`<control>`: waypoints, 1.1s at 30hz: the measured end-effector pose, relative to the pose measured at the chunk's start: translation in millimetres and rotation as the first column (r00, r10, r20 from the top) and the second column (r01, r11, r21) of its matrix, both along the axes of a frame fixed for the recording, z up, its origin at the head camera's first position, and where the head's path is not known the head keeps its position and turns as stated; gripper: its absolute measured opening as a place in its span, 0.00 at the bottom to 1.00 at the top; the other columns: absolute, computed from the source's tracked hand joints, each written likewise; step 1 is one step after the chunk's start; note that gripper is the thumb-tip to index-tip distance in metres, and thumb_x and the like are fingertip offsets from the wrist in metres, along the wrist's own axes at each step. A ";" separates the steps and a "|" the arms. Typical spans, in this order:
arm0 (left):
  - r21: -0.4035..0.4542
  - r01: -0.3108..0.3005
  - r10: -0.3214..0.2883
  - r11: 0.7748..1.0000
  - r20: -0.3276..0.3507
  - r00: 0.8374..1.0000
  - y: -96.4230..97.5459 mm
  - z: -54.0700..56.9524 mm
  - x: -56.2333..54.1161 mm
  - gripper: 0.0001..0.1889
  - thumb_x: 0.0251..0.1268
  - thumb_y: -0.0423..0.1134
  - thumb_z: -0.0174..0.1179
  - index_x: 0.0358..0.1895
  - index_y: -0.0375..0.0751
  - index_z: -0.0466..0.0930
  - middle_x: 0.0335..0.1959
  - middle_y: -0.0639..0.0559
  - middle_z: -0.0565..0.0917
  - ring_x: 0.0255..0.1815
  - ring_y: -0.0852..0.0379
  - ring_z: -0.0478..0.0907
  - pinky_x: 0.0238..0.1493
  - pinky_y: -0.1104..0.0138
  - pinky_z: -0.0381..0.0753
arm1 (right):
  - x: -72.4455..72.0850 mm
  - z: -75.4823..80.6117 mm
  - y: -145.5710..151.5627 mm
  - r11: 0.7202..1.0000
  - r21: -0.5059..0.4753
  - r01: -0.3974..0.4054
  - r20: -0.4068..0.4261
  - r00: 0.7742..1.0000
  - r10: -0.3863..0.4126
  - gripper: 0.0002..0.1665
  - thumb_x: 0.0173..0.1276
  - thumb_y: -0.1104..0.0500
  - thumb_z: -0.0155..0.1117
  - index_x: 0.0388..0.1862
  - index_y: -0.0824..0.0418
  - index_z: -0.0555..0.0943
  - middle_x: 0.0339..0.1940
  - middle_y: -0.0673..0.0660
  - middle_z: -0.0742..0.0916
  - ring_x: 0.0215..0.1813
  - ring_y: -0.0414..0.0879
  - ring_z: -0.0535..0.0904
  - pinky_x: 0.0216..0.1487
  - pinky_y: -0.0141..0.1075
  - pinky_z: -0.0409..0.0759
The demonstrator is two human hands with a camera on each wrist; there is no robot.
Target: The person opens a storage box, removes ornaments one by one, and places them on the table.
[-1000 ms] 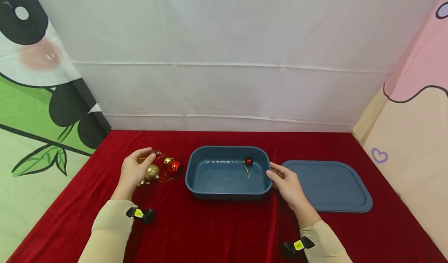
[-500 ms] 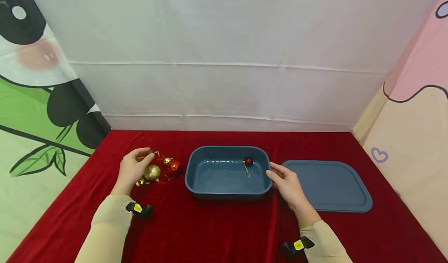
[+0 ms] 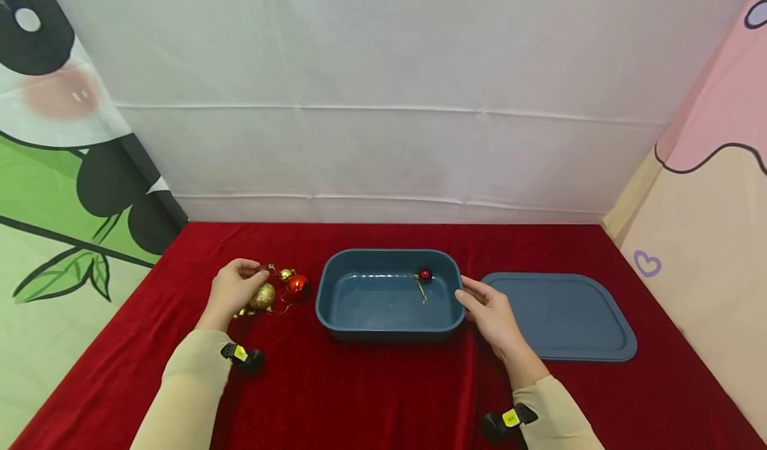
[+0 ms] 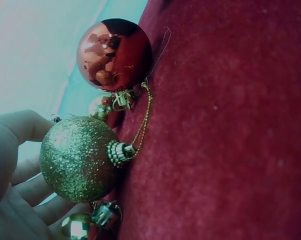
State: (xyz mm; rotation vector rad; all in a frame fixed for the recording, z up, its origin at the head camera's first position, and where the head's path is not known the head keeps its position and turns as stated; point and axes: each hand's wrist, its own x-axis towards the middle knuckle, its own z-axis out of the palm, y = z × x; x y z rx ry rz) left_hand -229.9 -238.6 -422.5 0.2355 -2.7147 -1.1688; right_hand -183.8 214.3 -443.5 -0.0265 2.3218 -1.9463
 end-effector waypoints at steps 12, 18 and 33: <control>-0.053 0.024 -0.023 0.998 0.017 1.000 4.9 -3.1 0.5 0.17 0.63 0.40 0.54 0.49 0.32 0.78 0.43 0.35 0.83 0.45 0.42 0.79 0.48 0.52 0.76 | -0.6 -0.1 -0.5 1.000 -0.009 0.002 -0.006 1.000 -0.002 0.35 0.71 0.49 0.56 0.71 0.64 0.63 0.66 0.69 0.73 0.48 0.31 0.80 0.47 0.28 0.80; -0.058 -0.023 0.024 0.998 0.023 0.999 9.0 -2.6 1.6 0.16 0.61 0.42 0.56 0.44 0.32 0.78 0.39 0.36 0.83 0.41 0.43 0.79 0.44 0.54 0.77 | 0.2 0.4 -0.1 1.000 -0.012 -0.003 -0.006 1.000 0.003 0.35 0.71 0.49 0.56 0.71 0.64 0.63 0.66 0.69 0.73 0.48 0.31 0.80 0.47 0.29 0.80; -0.063 -0.057 0.062 0.996 0.090 0.994 15.7 0.3 -0.8 0.18 0.60 0.45 0.56 0.41 0.32 0.82 0.41 0.36 0.84 0.43 0.41 0.78 0.43 0.54 0.78 | 1.1 1.9 0.8 1.000 -0.004 -0.001 -0.005 1.000 0.001 0.34 0.71 0.49 0.56 0.70 0.63 0.64 0.65 0.69 0.74 0.47 0.32 0.81 0.47 0.29 0.80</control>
